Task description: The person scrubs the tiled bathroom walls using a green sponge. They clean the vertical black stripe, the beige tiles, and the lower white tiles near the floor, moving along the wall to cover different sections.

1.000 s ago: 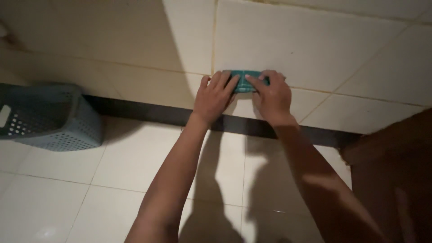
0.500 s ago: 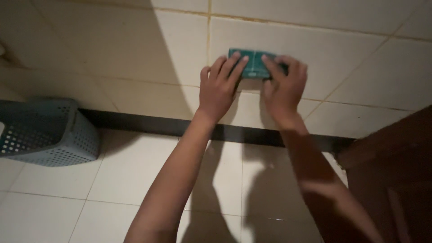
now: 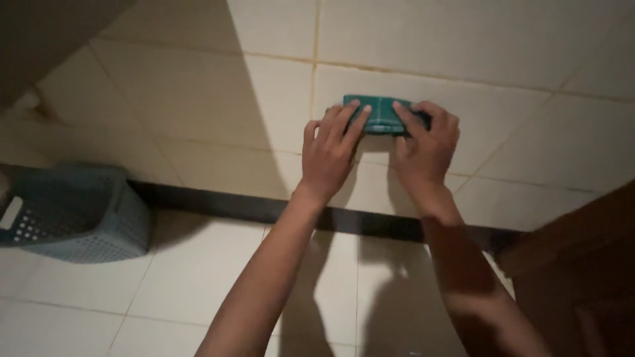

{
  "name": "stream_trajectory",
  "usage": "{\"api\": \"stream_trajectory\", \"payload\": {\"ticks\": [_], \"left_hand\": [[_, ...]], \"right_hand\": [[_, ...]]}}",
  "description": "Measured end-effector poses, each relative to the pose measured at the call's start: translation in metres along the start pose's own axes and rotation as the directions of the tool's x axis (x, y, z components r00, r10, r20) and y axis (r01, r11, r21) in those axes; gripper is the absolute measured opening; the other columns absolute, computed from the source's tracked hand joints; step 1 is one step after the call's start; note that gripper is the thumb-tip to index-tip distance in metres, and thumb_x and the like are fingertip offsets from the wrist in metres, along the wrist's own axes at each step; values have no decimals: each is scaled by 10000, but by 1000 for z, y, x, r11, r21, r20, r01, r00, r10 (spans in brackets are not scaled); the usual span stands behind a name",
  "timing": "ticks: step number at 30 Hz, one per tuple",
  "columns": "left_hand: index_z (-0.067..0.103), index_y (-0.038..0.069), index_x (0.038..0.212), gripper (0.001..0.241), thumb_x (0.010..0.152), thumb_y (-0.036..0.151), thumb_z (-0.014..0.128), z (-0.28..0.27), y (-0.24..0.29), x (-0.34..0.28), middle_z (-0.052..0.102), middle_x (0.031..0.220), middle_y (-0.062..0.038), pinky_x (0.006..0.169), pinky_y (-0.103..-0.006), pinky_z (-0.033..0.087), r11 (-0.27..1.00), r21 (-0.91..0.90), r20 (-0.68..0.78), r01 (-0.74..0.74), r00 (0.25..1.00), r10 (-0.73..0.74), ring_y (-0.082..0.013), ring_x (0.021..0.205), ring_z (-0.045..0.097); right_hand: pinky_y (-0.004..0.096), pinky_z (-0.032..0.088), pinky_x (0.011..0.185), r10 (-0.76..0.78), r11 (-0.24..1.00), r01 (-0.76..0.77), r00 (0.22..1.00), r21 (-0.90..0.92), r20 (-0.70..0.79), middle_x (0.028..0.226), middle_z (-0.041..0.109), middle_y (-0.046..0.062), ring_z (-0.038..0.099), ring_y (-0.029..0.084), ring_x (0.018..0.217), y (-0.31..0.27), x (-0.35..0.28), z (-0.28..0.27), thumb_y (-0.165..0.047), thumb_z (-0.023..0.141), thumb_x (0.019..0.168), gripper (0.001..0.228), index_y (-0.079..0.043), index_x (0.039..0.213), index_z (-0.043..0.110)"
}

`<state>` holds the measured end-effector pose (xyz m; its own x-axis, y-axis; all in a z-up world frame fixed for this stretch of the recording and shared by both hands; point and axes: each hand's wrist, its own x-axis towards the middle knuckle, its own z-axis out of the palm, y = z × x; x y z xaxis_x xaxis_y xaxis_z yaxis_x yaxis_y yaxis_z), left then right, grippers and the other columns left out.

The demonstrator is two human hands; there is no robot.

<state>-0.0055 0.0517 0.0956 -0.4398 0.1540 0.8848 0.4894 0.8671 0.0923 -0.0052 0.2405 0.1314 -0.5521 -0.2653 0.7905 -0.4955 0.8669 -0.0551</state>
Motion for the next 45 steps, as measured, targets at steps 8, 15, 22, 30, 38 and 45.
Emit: {"api": "stream_trajectory", "payload": {"ticks": [8, 15, 22, 30, 38, 45], "left_hand": [[593, 208, 1457, 545, 937, 167, 751, 19, 1, -2, 572, 1458, 1, 1021, -429, 388, 994, -72, -104, 80, 991, -88, -219, 1310, 547], [633, 218, 1417, 547, 903, 272, 809, 32, -34, -61, 641, 1353, 6, 944, -407, 391, 998, -15, 25, -58, 998, 58, -186, 1176, 594], [649, 158, 1272, 481, 834, 312, 776, 25, -46, -81, 646, 1191, -34, 882, -426, 422, 992, -100, 196, -82, 975, 100, -222, 1052, 608], [641, 161, 1120, 378, 790, 270, 789, 23, -55, -102, 611, 1193, -51, 850, -416, 426, 991, -73, 348, -115, 928, 134, -229, 1053, 596], [654, 123, 1054, 415, 744, 352, 809, 16, -46, -115, 591, 1084, -87, 859, -460, 439, 973, -225, 633, 56, 768, 102, -273, 1053, 581], [657, 151, 1087, 174, 965, 265, 706, 29, -29, -114, 615, 1079, -49, 893, -433, 446, 978, -209, 627, 18, 769, 120, -242, 1064, 609]], "right_hand": [[464, 377, 1127, 70, 997, -72, 993, -17, -95, 1350, 592, 32, 484, 318, 1291, 2, 6, 7, 43, 763, 768, 617, -248, 1312, 760], [525, 360, 1081, -15, 1000, 15, 1000, -4, 5, 1322, 580, 59, 485, 339, 1225, 2, -42, 43, -10, 776, 702, 633, -224, 1297, 740], [465, 364, 954, -275, 955, 286, 952, -77, 133, 1352, 624, 43, 529, 303, 1169, -5, -67, 68, -88, 818, 773, 604, -230, 1352, 721], [442, 473, 849, -383, 924, 374, 897, 84, 219, 1256, 660, 81, 593, 285, 1020, 7, -97, 86, -135, 758, 897, 478, -151, 1373, 715], [427, 537, 826, -474, 821, 568, 738, -63, 481, 1157, 682, 102, 647, 263, 987, 59, -168, 106, -148, 693, 853, 457, -229, 1303, 676], [435, 504, 849, -389, 883, 468, 755, -20, 528, 1212, 681, 74, 645, 272, 1066, 57, -155, 79, -164, 692, 871, 438, -211, 1305, 673]]}}
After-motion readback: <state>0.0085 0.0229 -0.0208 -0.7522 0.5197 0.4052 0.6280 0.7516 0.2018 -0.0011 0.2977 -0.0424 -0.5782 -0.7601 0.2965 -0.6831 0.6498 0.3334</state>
